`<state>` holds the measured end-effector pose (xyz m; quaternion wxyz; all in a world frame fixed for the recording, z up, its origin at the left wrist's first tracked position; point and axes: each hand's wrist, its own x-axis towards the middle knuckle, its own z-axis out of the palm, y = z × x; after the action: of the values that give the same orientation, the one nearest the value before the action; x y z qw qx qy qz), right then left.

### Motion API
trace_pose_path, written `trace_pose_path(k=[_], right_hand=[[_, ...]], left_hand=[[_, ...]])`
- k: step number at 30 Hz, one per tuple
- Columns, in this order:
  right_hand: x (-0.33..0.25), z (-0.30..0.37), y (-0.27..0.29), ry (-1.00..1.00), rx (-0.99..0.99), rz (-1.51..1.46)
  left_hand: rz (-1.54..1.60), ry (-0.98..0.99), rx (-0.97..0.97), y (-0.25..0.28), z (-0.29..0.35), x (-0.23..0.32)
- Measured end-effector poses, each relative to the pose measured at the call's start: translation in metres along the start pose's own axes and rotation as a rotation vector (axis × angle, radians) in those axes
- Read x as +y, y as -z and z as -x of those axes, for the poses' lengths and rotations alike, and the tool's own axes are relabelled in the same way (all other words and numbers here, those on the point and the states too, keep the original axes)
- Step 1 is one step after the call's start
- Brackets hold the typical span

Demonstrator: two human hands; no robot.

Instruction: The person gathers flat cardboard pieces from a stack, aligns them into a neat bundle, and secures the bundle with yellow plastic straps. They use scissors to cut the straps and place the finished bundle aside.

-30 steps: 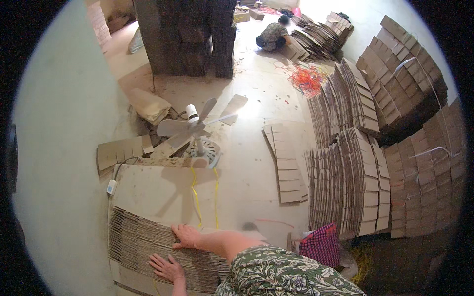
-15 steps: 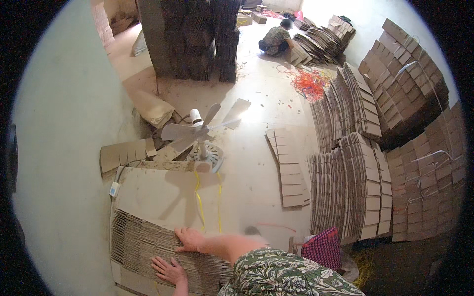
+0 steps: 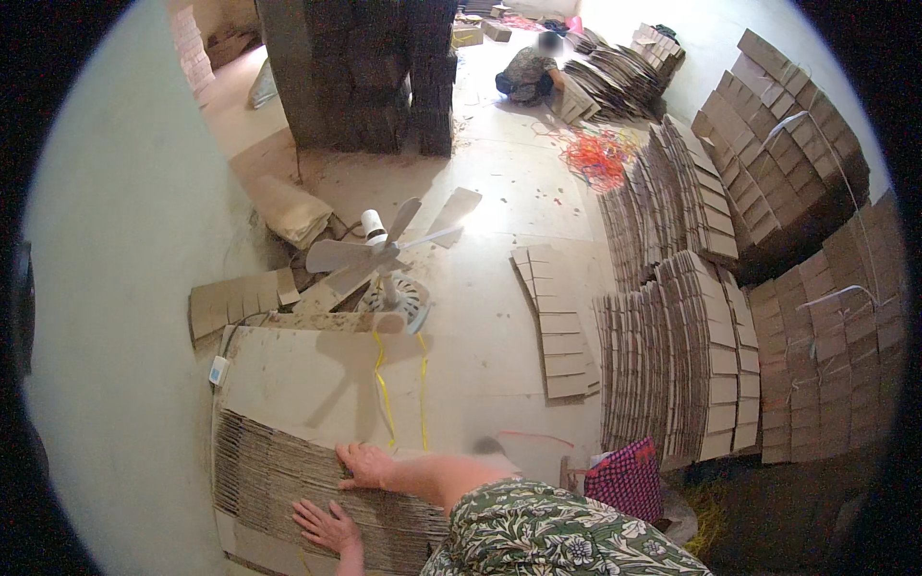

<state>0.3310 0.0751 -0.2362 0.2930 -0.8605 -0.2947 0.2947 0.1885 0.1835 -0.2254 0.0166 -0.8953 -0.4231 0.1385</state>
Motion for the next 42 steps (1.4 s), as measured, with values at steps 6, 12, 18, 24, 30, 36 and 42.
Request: trace_pose_path(k=[6, 12, 18, 24, 30, 36, 42], right_hand=[[-0.001, 0.000, 0.002, -0.006, -0.019, 0.008], [-0.001, 0.001, 0.006, -0.019, -0.045, 0.007], [-0.001, 0.003, 0.004, -0.017, -0.043, 0.028], [0.000, 0.001, 0.001, -0.001, -0.021, -0.001], [0.002, 0.003, -0.003, 0.017, 0.023, 0.009], [0.004, 0.004, -0.010, 0.038, 0.022, 0.012], [0.003, 0.000, -0.009, 0.049, -0.009, -0.033]], left_hand=[[-0.013, -0.018, 0.039, -0.002, 0.000, 0.001], [0.011, 0.000, 0.020, -0.001, 0.000, 0.004], [0.035, -0.031, 0.077, -0.011, 0.000, -0.002], [0.030, -0.016, 0.057, -0.001, 0.003, 0.001], [0.018, -0.042, 0.089, -0.009, 0.001, -0.002], [0.069, -0.025, 0.031, 0.004, 0.008, -0.001], [0.021, -0.028, -0.019, -0.003, 0.002, -0.008]])
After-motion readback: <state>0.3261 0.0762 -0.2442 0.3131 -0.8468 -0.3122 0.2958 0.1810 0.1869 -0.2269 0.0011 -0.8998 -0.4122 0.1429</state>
